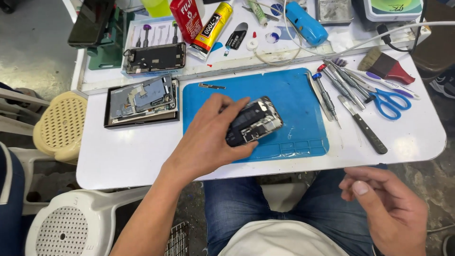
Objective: Disassembling a smartphone using a screwdriver and prying tools to access internal components.
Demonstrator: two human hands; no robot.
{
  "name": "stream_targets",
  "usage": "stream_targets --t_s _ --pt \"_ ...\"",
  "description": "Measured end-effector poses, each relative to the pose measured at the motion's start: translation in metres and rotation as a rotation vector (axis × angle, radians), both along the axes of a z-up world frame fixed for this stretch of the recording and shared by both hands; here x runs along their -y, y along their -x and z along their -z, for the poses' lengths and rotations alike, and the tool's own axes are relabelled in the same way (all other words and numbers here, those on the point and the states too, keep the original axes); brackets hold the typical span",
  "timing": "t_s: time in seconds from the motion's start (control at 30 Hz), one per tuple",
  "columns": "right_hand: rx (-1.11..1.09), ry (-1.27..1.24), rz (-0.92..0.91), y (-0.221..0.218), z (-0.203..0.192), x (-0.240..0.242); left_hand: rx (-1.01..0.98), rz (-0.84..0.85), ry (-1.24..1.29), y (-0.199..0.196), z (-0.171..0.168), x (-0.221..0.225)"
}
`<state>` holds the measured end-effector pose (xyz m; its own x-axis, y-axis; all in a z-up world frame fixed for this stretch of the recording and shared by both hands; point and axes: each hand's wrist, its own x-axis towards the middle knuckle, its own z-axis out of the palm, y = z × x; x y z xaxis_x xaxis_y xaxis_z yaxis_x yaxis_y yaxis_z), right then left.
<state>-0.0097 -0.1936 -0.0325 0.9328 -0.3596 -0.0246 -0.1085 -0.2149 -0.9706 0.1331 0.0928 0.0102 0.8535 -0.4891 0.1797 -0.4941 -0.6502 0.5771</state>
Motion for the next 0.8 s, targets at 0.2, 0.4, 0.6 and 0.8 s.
stream_targets --t_s 0.2,0.4,0.6,0.8 --pt "-0.016 0.102 -0.026 0.001 -0.014 -0.015 0.077 0.131 -0.122 -0.006 0.01 -0.008" --pt "-0.099 0.193 0.019 -0.007 -0.028 -0.034 -0.034 0.223 -0.075 0.021 -0.007 -0.038" --pt "0.039 0.219 -0.201 -0.021 -0.025 -0.037 0.037 0.189 -0.094 0.029 0.004 -0.042" --pt "0.071 0.205 -0.172 -0.012 -0.018 -0.022 0.172 0.211 -0.076 0.016 0.024 -0.011"
